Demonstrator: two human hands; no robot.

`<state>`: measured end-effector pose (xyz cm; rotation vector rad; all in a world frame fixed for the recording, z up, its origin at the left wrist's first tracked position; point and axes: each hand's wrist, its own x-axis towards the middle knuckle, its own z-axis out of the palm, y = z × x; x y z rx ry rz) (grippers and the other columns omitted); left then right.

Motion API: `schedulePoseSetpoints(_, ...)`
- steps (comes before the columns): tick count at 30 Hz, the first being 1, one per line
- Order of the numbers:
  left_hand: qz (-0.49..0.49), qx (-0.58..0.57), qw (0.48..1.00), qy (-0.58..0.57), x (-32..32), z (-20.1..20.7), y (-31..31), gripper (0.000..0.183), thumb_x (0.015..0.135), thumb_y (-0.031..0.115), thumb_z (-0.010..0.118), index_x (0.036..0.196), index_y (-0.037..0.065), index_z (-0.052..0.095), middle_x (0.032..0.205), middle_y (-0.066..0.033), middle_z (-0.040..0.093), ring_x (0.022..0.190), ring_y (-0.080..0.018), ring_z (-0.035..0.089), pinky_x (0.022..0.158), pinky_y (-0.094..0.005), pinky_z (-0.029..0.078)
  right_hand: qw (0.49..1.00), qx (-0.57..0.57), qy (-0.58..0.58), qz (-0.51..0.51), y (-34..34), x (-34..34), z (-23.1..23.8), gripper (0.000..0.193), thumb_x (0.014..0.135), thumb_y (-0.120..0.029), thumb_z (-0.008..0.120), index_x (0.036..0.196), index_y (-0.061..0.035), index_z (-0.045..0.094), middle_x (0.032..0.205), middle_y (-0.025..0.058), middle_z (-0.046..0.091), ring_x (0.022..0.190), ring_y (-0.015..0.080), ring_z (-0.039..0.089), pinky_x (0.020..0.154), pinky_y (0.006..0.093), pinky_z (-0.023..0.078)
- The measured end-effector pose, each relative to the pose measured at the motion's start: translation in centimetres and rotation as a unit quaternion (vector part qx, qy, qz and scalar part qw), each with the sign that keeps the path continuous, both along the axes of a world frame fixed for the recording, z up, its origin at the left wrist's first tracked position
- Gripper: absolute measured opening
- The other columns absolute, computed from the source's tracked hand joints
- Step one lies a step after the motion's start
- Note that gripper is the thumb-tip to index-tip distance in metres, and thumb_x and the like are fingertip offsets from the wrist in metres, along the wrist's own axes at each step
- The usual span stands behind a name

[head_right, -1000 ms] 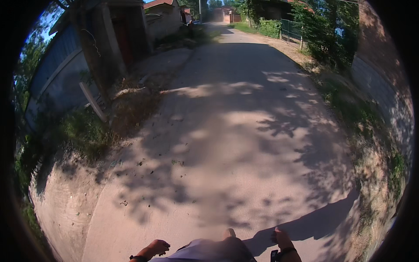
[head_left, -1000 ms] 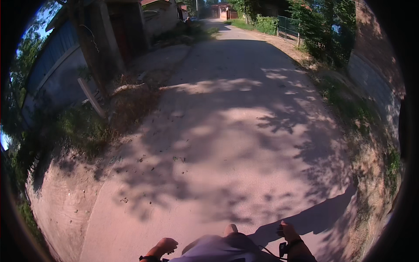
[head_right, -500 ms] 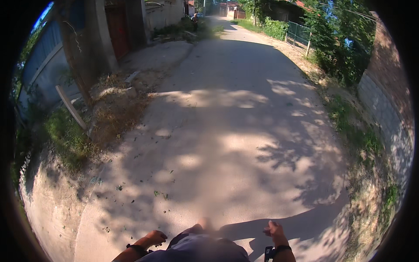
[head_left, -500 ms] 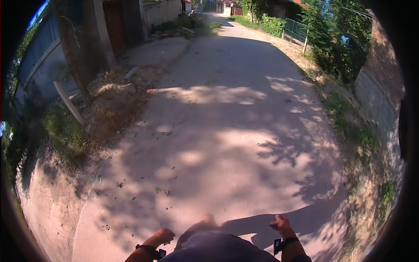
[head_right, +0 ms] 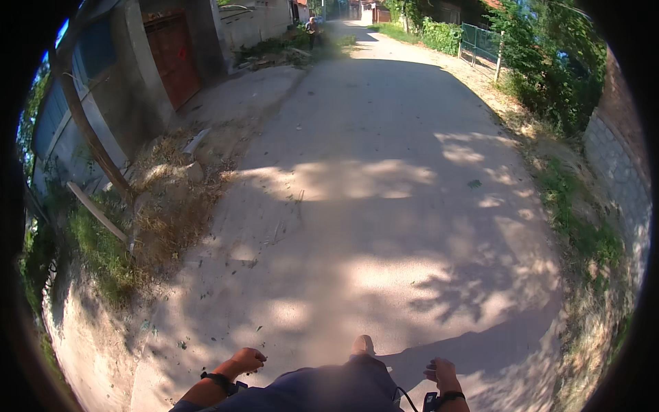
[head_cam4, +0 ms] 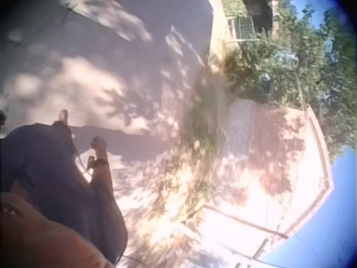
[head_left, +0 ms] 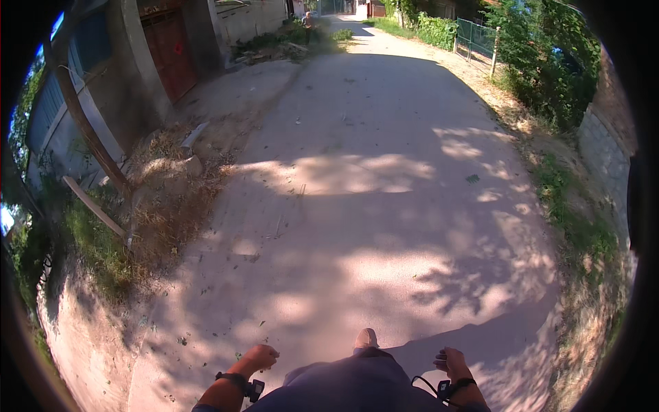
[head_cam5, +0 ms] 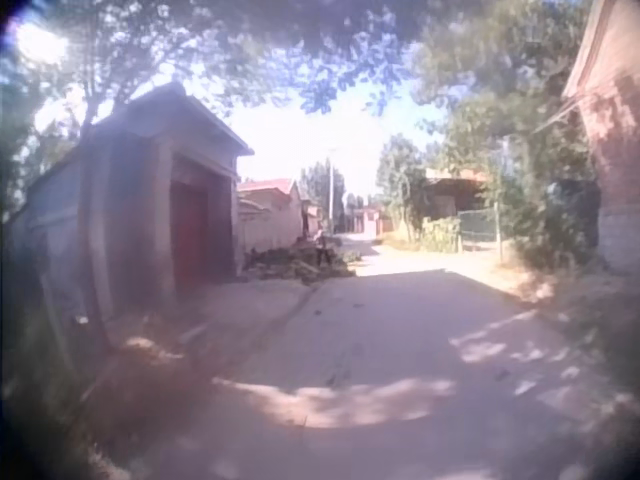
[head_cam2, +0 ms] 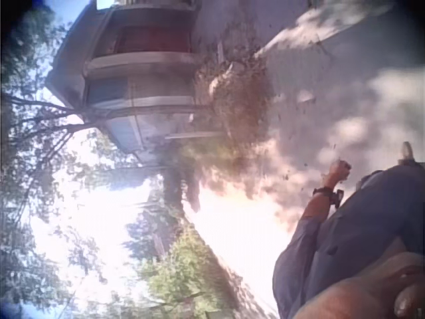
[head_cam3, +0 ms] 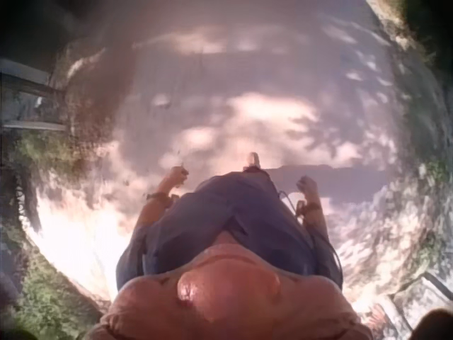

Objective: The person uses a tool to stir soil in a potted plant and handles the plant. Then, the person walks to a metal gate and uses a key to unlock a padlock.

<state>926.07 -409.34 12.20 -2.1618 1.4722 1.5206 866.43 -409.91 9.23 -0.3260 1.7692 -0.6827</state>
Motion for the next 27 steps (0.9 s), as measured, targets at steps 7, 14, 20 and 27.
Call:
schedulePoseSetpoints(7,0.095,0.065,0.993,0.03,-2.7,0.6,-10.2,0.03,0.078,0.014,0.064,0.106,0.007,0.066,0.084,-0.0087,0.069,0.067,-0.017,0.067,0.057,-0.0313,0.055,0.995,-0.087,-0.014,0.052,-27.0,0.0,3.1,0.032,0.094,-0.03,0.047,0.098,-0.0006,0.056,0.082,0.0114,0.064,0.066,0.0247,0.064,0.057,0.0324,0.053)
schedulePoseSetpoints(14,-0.138,0.02,0.99,0.006,-2.5,-3.4,-30.8,0.033,0.079,0.02,0.054,0.108,0.01,0.066,0.093,-0.0082,0.069,0.07,-0.0187,0.068,0.065,-0.0328,0.054,0.992,-0.095,-0.009,0.083,-44.7,1.4,1.9,0.038,0.093,-0.036,0.05,0.105,-0.0003,0.054,0.088,0.0136,0.064,0.072,0.0269,0.066,0.063,0.0367,0.054)
schedulePoseSetpoints(20,0.003,0.029,0.998,0.047,-2.4,1.0,-54.6,0.034,0.074,0.015,0.055,0.105,0.007,0.066,0.077,-0.0107,0.068,0.061,-0.0185,0.066,0.057,-0.0325,0.054,0.998,-0.047,0.02,0.024,-54.7,-0.4,4.6,0.035,0.093,-0.033,0.047,0.104,0.0,0.053,0.089,0.0153,0.064,0.073,0.0273,0.066,0.061,0.0346,0.054)
schedulePoseSetpoints(27,0.015,-0.028,0.999,0.015,-3.0,3.1,-76.4,0.034,0.074,0.014,0.055,0.106,0.008,0.067,0.079,-0.0107,0.069,0.064,-0.018,0.067,0.057,-0.0312,0.055,1.0,0.006,0.014,0.003,-68.9,-1.5,4.3,0.036,0.094,-0.033,0.044,0.104,0.0008,0.053,0.09,0.0155,0.063,0.073,0.0279,0.066,0.062,0.0367,0.054)
